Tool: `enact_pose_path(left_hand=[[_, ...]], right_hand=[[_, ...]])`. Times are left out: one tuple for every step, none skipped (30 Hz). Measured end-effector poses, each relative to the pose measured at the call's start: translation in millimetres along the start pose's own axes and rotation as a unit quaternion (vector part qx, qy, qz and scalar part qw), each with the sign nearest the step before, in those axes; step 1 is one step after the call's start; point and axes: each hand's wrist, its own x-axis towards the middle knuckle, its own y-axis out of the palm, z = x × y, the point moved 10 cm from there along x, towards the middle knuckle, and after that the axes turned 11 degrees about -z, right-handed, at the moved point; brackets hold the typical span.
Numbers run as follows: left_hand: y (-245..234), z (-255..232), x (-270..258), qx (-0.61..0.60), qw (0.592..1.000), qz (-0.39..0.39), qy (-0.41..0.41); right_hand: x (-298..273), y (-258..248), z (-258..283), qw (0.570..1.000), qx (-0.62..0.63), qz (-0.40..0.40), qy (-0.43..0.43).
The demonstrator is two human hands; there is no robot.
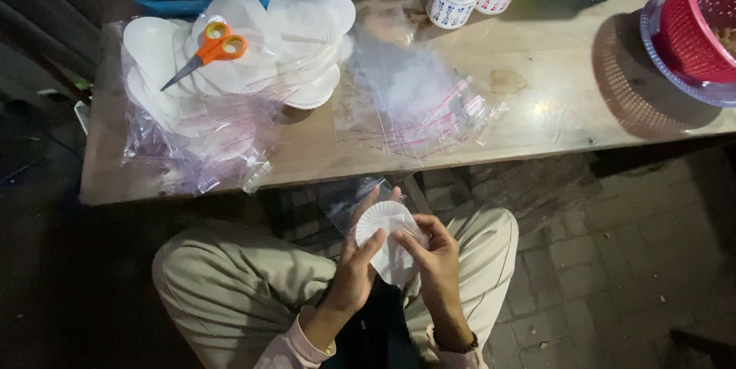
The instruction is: A person sitting on the floor separates thin white paper liners and places them into small plastic bags on a low wooden table.
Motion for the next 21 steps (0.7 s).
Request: enact_pose_path(left_hand=[[2.8, -8.5, 1.5, -0.01, 0.999, 0.029, 0.04], [5.1, -16.8, 2.0, -0.021, 0.995, 0.057, 0.081], [2.1, -19.8, 6.7, -0.022, 0.995, 0.056, 0.08], [0.4, -26.0, 10.2, -0.073, 0.992, 0.067, 0.082], [-1.3, -32.1, 13.5, -0.123, 0.986, 0.079, 0.085], [-3.4, -37.1, 14.2, -0.124, 0.986, 0.077, 0.084], [-4.7, -40.7, 17.2, -0.122, 0.987, 0.076, 0.071], [-6.0, -44.8, 20.0, -0.119, 0.988, 0.076, 0.058], [-4.9, -46.7, 20.3, -0.119, 0.988, 0.077, 0.06], [-2.8, -49.7, 19.9, -0.121, 0.987, 0.083, 0.067], [-1.1, -52.3, 18.8, -0.123, 0.986, 0.09, 0.074], [-1.3, -51.8, 18.6, -0.124, 0.985, 0.09, 0.075], [-3.4, -50.1, 19.1, -0.139, 0.985, 0.079, 0.068], [-5.4, -48.3, 19.6, -0.155, 0.984, 0.069, 0.061], [-6.3, -48.0, 20.3, -0.155, 0.984, 0.068, 0.062], [-6.6, -48.6, 20.6, -0.164, 0.982, 0.072, 0.065], [-7.2, -49.3, 21.0, -0.172, 0.98, 0.076, 0.068], [-8.1, -50.3, 21.1, -0.172, 0.98, 0.076, 0.069], [-10.0, -50.7, 21.4, -0.174, 0.98, 0.07, 0.067], [-11.7, -51.2, 21.7, -0.176, 0.98, 0.064, 0.065], [-11.3, -50.1, 20.6, -0.176, 0.98, 0.065, 0.066]], right_hand=[[-0.5, -1.8, -1.7, 1.0, -0.018, 0.0, 0.017], [-1.3, -3.7, -3.6, 0.999, -0.036, 0.001, 0.034], [-2.9, -3.3, -0.5, 0.999, -0.037, 0.0, 0.035], [-4.7, -3.2, 1.2, 0.998, -0.056, 0.0, 0.04], [-6.4, -3.4, 3.2, 0.996, -0.075, 0.0, 0.044], [-6.4, -6.7, -1.3, 0.996, -0.077, 0.0, 0.045], [-5.2, -6.9, -5.4, 0.995, -0.092, 0.008, 0.043], [-4.2, -6.9, -9.1, 0.993, -0.107, 0.017, 0.041], [-4.3, -5.2, -9.3, 0.993, -0.107, 0.018, 0.04], [-4.5, -5.2, -11.6, 0.995, -0.087, 0.012, 0.054], [-5.6, -5.7, -14.5, 0.995, -0.066, 0.004, 0.069], [-5.4, -4.1, -14.1, 0.995, -0.067, 0.005, 0.068], [-5.3, -2.6, -12.4, 0.996, -0.062, 0.007, 0.062], [-5.1, -1.1, -10.6, 0.997, -0.056, 0.008, 0.056], [-4.2, -1.2, -12.0, 0.997, -0.057, 0.009, 0.056], [-2.8, -2.1, -10.8, 0.997, -0.064, 0.005, 0.041], [-1.5, -2.7, -9.8, 0.997, -0.071, 0.002, 0.026], [-2.9, 0.1, -4.7, 0.997, -0.071, 0.003, 0.026], [-4.3, 0.4, 1.0, 0.996, -0.092, -0.008, 0.018], [-5.5, 0.7, 7.1, 0.993, -0.112, -0.018, 0.011], [-6.0, -0.9, 3.1, 0.994, -0.111, -0.018, 0.01]])
